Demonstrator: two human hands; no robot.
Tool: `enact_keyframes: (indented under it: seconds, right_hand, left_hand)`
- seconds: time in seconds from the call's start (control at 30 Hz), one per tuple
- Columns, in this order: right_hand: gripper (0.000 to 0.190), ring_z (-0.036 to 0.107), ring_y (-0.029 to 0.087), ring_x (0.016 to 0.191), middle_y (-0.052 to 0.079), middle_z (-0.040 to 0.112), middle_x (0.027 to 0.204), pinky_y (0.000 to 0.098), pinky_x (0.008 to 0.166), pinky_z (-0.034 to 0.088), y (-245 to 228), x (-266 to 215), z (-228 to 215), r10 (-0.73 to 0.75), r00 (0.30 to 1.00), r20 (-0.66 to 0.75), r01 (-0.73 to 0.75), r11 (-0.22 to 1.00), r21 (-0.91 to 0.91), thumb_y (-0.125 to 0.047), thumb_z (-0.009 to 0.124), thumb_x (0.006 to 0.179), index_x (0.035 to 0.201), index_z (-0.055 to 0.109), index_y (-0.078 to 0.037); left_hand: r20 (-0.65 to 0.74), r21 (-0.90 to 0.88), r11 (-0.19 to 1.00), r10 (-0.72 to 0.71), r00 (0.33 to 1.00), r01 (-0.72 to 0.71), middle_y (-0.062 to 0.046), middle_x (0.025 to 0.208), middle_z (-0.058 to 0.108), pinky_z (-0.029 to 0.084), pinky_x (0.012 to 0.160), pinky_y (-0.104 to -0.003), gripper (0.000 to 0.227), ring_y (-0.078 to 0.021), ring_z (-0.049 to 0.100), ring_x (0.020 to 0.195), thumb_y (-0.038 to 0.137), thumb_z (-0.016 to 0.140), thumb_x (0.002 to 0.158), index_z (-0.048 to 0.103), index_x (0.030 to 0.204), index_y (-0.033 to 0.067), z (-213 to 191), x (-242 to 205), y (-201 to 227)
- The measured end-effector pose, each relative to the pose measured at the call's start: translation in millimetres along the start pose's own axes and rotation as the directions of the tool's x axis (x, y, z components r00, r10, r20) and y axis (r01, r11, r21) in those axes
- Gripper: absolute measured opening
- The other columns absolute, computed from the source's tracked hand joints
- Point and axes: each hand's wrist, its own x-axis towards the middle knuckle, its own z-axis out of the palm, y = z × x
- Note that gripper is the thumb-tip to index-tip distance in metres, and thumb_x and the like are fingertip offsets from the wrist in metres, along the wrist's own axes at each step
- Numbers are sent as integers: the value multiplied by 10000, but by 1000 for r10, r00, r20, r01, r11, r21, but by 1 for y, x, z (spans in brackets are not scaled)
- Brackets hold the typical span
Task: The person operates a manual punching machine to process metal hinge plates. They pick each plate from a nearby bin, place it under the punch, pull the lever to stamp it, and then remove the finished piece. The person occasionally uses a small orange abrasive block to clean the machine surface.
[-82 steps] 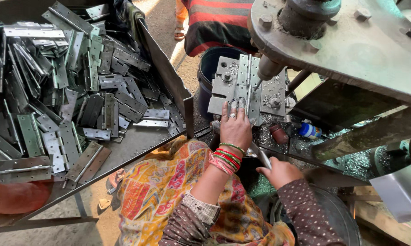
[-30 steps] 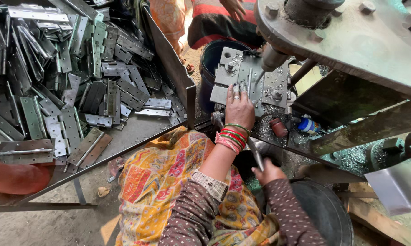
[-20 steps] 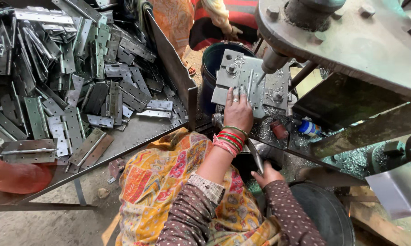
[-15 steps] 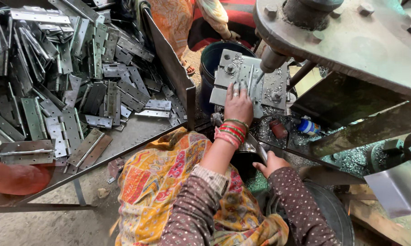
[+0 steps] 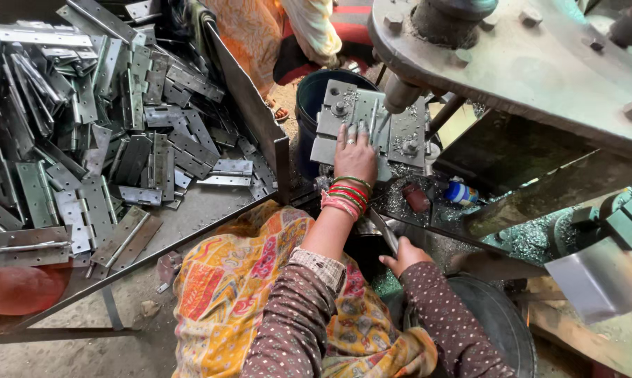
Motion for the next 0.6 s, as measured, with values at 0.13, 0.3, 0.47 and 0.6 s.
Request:
enact_keyframes:
  seconds: [0.13,0.3,0.47,0.6]
  right_hand:
    - [635,740,391,884,202,732,918,496,790,585,5,10,10,-36,998,-59,37,999,2,-607,738,821,1113,554,-75]
    - [537,720,441,804,231,729,832,539,722,571,17,9,77,-78,977,-199,94,993,73,-541,665,908,1147,523,-81]
    - [611,710,456,854,250,714,889,546,746,572,23,7,87,-83,987,-137,103,983,149,-542,697,846,1180,505,-68]
    - [692,730,419,923,228,730,951,509,833,584,11,10,24,-37,997,-73,39,999,32,-645,716,808,1159,541,-75]
  left_hand:
    - [-20,29,1000,-10,1000,11,-151,1345,636,164,1261,-494,259,-324,560,1321,145,548,910,780,961,41,4,0,-3]
    - [-12,17,1000,-8,1000,8,-145,1318,651,160,1283,-491,263,-298,571,1313,150,542,936,774,997,41,5,10,-1]
    - [-11,77,997,28,1000,-27,-126,1346,643,140,1254,-483,262,-278,558,1331,162,543,915,781,972,70,1,-1,0]
    - [71,32,999,-8,997,6,-110,1335,649,114,1265,-506,275,-272,547,1338,142,546,909,787,1028,80,-3,5,-5]
